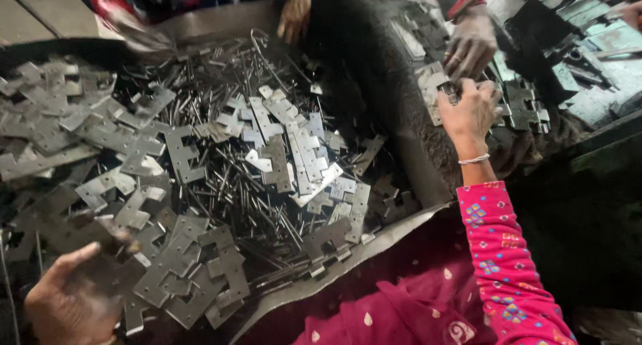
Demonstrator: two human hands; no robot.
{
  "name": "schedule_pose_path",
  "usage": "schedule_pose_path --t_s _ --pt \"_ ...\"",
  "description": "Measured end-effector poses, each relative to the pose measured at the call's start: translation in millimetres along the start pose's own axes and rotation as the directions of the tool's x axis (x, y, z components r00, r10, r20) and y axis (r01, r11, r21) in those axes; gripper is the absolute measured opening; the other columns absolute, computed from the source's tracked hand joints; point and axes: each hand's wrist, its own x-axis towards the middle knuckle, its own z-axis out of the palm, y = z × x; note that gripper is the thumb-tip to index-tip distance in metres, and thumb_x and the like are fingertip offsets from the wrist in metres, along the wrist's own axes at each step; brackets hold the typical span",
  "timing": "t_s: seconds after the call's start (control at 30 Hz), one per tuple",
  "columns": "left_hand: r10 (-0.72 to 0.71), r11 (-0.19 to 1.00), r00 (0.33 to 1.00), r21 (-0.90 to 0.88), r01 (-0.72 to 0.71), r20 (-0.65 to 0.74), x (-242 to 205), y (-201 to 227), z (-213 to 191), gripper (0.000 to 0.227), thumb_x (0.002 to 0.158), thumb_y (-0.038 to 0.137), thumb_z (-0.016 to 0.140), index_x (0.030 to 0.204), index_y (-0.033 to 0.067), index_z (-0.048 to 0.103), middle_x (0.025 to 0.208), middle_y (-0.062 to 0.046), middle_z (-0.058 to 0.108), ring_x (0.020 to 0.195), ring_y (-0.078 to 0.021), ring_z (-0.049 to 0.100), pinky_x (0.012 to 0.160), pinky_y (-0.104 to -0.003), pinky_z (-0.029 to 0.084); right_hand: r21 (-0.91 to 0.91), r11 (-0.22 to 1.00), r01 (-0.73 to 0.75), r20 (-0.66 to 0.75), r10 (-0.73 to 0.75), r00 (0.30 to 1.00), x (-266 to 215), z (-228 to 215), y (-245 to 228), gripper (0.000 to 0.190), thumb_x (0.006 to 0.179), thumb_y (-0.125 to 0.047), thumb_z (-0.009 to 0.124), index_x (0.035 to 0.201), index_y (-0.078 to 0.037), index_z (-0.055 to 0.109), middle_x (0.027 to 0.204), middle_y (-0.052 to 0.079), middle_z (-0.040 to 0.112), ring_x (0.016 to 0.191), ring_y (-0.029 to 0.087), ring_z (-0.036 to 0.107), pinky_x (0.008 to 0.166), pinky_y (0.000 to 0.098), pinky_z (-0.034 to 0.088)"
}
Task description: The person repeatedly picks up metal plates and pins from a large bin, inserts the pins into the plates, and places the assembled units onto a nearby surface. The process is continuous and repetitive, with the person handling the parts by hand.
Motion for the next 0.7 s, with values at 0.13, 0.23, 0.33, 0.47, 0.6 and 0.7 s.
schedule_pose_path --t_s 0.13,0.23,0.33,0.47,0.6,0.7 --pt "-0.288 0.916 0.954 -0.268 0.298 0.077 -6 12 22 0.034 0.105 0.023 0.05 0.123 -0.0014 0.065 0.116 -0.02 0.072 0.104 -0.0346 0.074 0.088 -0.047 0.062 0.068 0.998 -0.003 -0.01 0.004 1.0 -20 -18 -29 0.043 0.09 -0.034 0.08 0.119 -0.004 0.07 0.119 0.022 0.056 0.111 0.043 0.055 0.09 0.0639 0.039" --pt "-0.39 0.468 0.809 -0.662 0.585 0.439 -4 25 47 0.031 0.106 0.034 0.047 0.111 0.0083 0.062 0.103 -0.016 0.07 0.087 -0.0349 0.073 0.068 -0.046 0.061 0.078 0.983 0.169 -0.144 -0.156 0.977 -44 -36 -60 0.035 0.096 -0.026 0.076 0.12 -0.002 0.067 0.115 0.021 0.06 0.112 0.042 0.057 0.094 0.0556 0.045" --pt "-0.496 0.589 0.706 -0.402 0.701 0.505 -15 24 82 0.031 0.096 0.034 0.057 0.103 0.0071 0.069 0.095 -0.012 0.073 0.081 -0.0245 0.071 0.067 -0.036 0.057 0.321 0.872 0.37 -0.031 -0.381 0.924 -77 -36 -107 0.022 0.099 -0.022 0.074 0.111 -0.005 0.068 0.107 0.016 0.066 0.106 0.037 0.061 0.095 0.0492 0.049" --pt "-0.218 0.965 0.853 -0.023 0.26 0.475 -42 8 124 0.024 0.091 0.027 0.076 0.099 0.0052 0.069 0.088 -0.012 0.064 0.076 -0.0262 0.061 0.066 -0.036 0.049 0.571 0.642 0.512 0.245 -0.729 0.639 -140 -30 -167 0.034 0.079 -0.028 0.078 0.106 -0.009 0.071 0.099 0.013 0.067 0.097 0.034 0.062 0.081 0.0457 0.051" --pt "0.08 0.872 0.859 0.381 -0.306 0.506 -71 -1 151 0.024 0.079 0.019 0.076 0.1 0.0088 0.069 0.097 -0.013 0.063 0.082 -0.0316 0.063 0.07 -0.041 0.051 0.508 0.651 0.564 0.515 -0.755 0.407 -178 -38 -191 0.032 0.076 -0.028 0.08 0.101 -0.011 0.069 0.099 0.01 0.065 0.101 0.032 0.061 0.08 0.0503 0.047" --pt "0.178 0.643 0.751 0.503 -0.577 0.636 -83 -12 162 0.02 0.075 0.017 0.069 0.094 0.012 0.07 0.097 -0.011 0.064 0.09 -0.0314 0.063 0.075 -0.045 0.05 0.568 0.631 0.529 0.603 -0.756 0.255 -195 -49 -191 0.036 0.074 -0.035 0.083 0.094 -0.01 0.066 0.104 0.012 0.062 0.108 0.033 0.057 0.085 0.0535 0.042"
